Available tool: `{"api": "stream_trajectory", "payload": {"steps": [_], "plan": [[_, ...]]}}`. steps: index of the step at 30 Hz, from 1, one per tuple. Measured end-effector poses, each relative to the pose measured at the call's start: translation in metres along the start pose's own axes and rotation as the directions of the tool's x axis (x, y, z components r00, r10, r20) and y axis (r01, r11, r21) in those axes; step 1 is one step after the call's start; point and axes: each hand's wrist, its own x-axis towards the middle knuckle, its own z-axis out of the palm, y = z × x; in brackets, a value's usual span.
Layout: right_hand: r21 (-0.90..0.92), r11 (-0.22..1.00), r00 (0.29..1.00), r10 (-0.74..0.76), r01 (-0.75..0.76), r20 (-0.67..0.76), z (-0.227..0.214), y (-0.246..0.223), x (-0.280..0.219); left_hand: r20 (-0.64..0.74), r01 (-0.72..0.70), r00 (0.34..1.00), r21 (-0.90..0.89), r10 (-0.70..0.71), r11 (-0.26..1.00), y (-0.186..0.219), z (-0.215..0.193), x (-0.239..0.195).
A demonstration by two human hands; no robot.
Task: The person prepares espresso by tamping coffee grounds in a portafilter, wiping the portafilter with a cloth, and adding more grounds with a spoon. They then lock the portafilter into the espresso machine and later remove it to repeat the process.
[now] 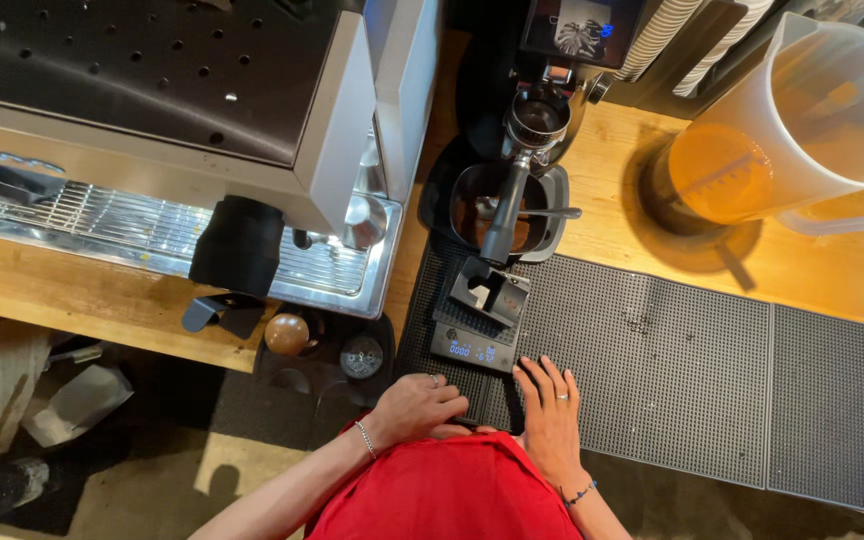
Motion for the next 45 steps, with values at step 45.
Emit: {"api": "stream_trajectory", "payload": {"steps": [45], "plan": [[0.066,0.993,0.993,0.105,-0.101,-0.051,0.009,0.003,-0.001,-0.012,0.033,0.999,0.139,-0.032,0.990,-0.001,0.017,-0.002]]}}
